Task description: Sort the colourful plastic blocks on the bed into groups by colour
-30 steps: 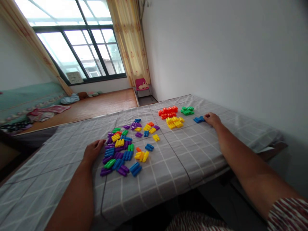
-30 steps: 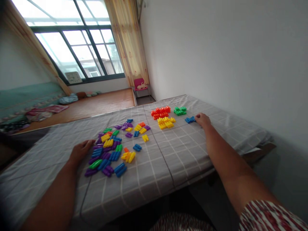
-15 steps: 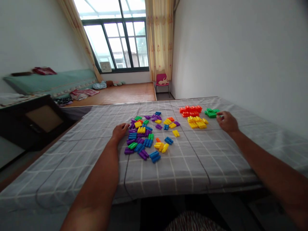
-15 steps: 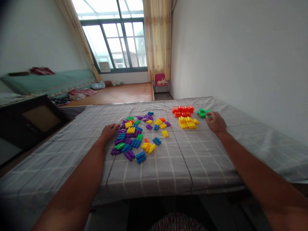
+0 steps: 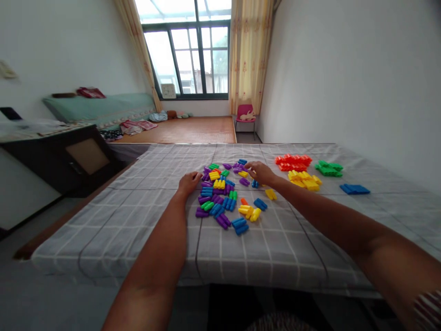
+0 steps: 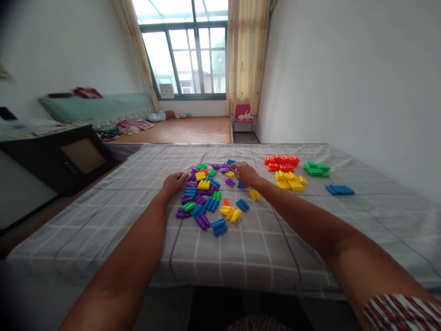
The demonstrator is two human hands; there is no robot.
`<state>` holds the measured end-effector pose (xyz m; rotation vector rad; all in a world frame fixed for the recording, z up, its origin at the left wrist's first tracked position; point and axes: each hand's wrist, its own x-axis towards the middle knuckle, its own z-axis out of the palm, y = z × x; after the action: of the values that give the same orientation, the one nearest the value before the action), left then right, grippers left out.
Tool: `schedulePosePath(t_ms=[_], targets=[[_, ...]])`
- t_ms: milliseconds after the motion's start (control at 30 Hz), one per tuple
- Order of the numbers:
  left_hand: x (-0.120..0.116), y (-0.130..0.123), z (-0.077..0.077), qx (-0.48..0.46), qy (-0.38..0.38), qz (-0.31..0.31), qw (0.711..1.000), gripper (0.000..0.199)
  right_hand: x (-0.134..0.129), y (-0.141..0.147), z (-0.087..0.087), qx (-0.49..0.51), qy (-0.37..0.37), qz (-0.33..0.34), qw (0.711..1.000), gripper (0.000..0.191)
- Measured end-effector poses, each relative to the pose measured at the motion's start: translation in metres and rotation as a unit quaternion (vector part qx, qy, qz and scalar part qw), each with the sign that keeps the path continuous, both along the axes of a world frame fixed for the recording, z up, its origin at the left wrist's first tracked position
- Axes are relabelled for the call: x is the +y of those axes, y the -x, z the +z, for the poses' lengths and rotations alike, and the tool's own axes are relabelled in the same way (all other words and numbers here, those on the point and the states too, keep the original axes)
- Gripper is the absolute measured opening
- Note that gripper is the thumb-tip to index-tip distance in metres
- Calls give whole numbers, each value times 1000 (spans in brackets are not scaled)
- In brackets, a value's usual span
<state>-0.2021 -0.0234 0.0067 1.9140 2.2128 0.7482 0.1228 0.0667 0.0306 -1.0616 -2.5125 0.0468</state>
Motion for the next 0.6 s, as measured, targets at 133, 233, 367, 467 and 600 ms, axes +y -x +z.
schedulePosePath(t_ms=[133,233,367,467,600], targets=[[1,0,-1,-2,-1,1,1000,44,19,33,-9,-25,9,-22,999,30],[2,1,-2,-3,-3,1,1000,44,21,48,-18,-45,30,-2,999,33],[3,1,-4,-1,-1,-3,1000,45,5,59,-15,-29,23,19,999,34],[5,2,-6,-5,-6,-5,1000,44,-24,70,-4,27,-1,101,995,31],[8,5,-10,-30,-22,-12,999,44,-65,92,5,6,-4,318,948,32]])
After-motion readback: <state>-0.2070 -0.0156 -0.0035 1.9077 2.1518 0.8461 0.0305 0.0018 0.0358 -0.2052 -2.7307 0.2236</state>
